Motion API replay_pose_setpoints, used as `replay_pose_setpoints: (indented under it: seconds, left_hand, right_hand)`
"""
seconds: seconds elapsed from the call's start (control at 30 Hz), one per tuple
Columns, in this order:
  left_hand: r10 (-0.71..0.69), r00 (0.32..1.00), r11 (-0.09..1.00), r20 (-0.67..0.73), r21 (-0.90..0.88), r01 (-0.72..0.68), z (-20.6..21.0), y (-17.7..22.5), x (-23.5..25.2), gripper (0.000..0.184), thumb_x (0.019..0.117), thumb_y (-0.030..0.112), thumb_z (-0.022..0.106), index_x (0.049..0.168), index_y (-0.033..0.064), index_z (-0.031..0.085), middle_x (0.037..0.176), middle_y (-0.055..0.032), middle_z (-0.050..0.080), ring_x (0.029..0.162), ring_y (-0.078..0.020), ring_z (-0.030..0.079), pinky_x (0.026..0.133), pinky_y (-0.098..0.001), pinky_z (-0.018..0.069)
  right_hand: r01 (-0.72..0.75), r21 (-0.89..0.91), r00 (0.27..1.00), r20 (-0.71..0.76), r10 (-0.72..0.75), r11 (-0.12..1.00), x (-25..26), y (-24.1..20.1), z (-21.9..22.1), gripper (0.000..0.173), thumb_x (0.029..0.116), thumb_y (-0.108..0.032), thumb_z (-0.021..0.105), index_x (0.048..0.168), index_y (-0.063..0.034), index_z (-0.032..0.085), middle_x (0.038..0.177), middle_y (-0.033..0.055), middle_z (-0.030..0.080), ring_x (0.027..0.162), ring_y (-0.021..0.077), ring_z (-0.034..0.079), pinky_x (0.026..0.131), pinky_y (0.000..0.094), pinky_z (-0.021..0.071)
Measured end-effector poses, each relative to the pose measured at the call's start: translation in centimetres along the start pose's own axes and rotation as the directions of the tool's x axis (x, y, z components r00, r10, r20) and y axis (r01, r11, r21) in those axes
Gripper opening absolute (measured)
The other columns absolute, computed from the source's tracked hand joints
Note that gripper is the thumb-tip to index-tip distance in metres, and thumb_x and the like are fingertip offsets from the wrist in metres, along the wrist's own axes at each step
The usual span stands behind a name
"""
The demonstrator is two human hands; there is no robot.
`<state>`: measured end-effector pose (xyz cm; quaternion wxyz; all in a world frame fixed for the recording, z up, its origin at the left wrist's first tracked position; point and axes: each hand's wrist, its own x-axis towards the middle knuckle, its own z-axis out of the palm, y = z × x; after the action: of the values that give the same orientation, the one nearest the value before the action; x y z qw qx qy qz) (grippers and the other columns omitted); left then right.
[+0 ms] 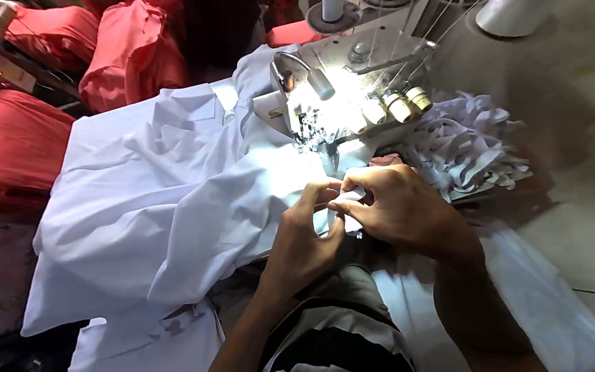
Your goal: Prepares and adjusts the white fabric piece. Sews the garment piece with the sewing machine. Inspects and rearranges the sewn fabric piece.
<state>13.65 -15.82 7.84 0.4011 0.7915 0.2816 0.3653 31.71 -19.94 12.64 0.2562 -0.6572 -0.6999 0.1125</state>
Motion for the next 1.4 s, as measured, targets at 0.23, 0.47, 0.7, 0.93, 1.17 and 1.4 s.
replay_pose_setpoints:
  seconds: [0.23, 0.47, 0.7, 0.93, 1.17, 1.4]
  left_hand:
    - [0.012, 0.995, 0.998, -0.095, -0.056, -0.018, 0.8, 0.1, -0.4, 0.012, 0.0925, 0.005, 0.07, 0.105, 0.0017, 0.071, 0.1, -0.0039, 0.071, 0.097, -0.0105, 0.07, 0.089, -0.0306, 0.0612]
    - [-0.014, 0.999, 0.951, 0.048, -0.309, 0.028, -0.6, -0.1, -0.2, 0.017, 0.0955, 0.005, 0.069, 0.111, -0.0026, 0.068, 0.101, -0.0065, 0.073, 0.095, -0.0135, 0.072, 0.088, -0.0318, 0.0629]
    - [-0.021, 0.993, 0.921, 0.119, -0.384, 0.065, -0.5, 0.1, -0.4, 0.014, 0.1018, 0.002, 0.056, 0.112, -0.0039, 0.063, 0.09, -0.0056, 0.072, 0.083, -0.0109, 0.071, 0.077, -0.0273, 0.0618]
    - [-0.176, 0.984, 0.896, 0.035, -0.409, 0.175, -1.2, -0.6, 0.6, 0.01, 0.0945, 0.003, 0.07, 0.104, -0.001, 0.069, 0.085, -0.0079, 0.076, 0.077, -0.0154, 0.075, 0.074, -0.0305, 0.0644]
    - [-0.256, 0.965, 0.912, -0.056, -0.344, 0.222, -2.3, -1.5, 2.7, 0.017, 0.0922, 0.006, 0.074, 0.108, 0.0058, 0.068, 0.084, -0.0026, 0.075, 0.07, -0.0086, 0.07, 0.066, -0.0239, 0.0599]
    - [-0.177, 0.979, 0.976, -0.097, -0.149, 0.161, -2.8, -1.3, 3.7, 0.01, 0.088, 0.009, 0.079, 0.097, 0.0092, 0.075, 0.095, -0.0004, 0.071, 0.08, -0.0092, 0.07, 0.07, -0.0249, 0.0627]
  right_hand:
    - [0.041, -0.06, 0.999, 0.032, -0.039, 0.997, -0.1, -1.3, -1.4, 0.022, 0.0897, -0.04, 0.069, 0.077, -0.0219, 0.066, 0.062, -0.0091, 0.055, 0.057, 0.0075, 0.056, 0.052, 0.0331, 0.0445]
    - [0.125, 0.006, 0.987, 0.101, -0.125, 0.992, 0.7, 0.3, -2.1, 0.025, 0.0892, -0.046, 0.069, 0.079, -0.0237, 0.068, 0.062, -0.0121, 0.055, 0.055, 0.002, 0.052, 0.052, 0.0261, 0.0433]
    - [0.179, 0.1, 0.967, 0.166, -0.193, 0.979, 1.4, 0.9, -2.9, 0.023, 0.0918, -0.043, 0.068, 0.077, -0.0255, 0.066, 0.057, -0.0148, 0.051, 0.048, -0.0016, 0.046, 0.045, 0.0223, 0.0374]
    - [0.0, 0.46, 0.98, 0.175, -0.091, 0.888, 2.2, 2.0, -0.5, 0.018, 0.095, -0.038, 0.07, 0.093, -0.0198, 0.069, 0.071, -0.0095, 0.063, 0.06, 0.0016, 0.058, 0.052, 0.0197, 0.0481]
    - [-0.057, 0.933, 0.972, -0.03, 0.234, 0.356, -0.9, 0.7, 7.7, 0.023, 0.0964, -0.014, 0.069, 0.117, -0.0033, 0.066, 0.093, -0.0009, 0.073, 0.084, 0.0063, 0.07, 0.08, 0.0236, 0.0598]
    - [0.02, 0.881, 0.895, -0.226, 0.384, 0.473, -1.5, -0.1, 9.0, 0.01, 0.0943, -0.003, 0.069, 0.102, 0.0021, 0.073, 0.08, 0.0055, 0.074, 0.068, 0.0102, 0.07, 0.064, 0.0232, 0.061]
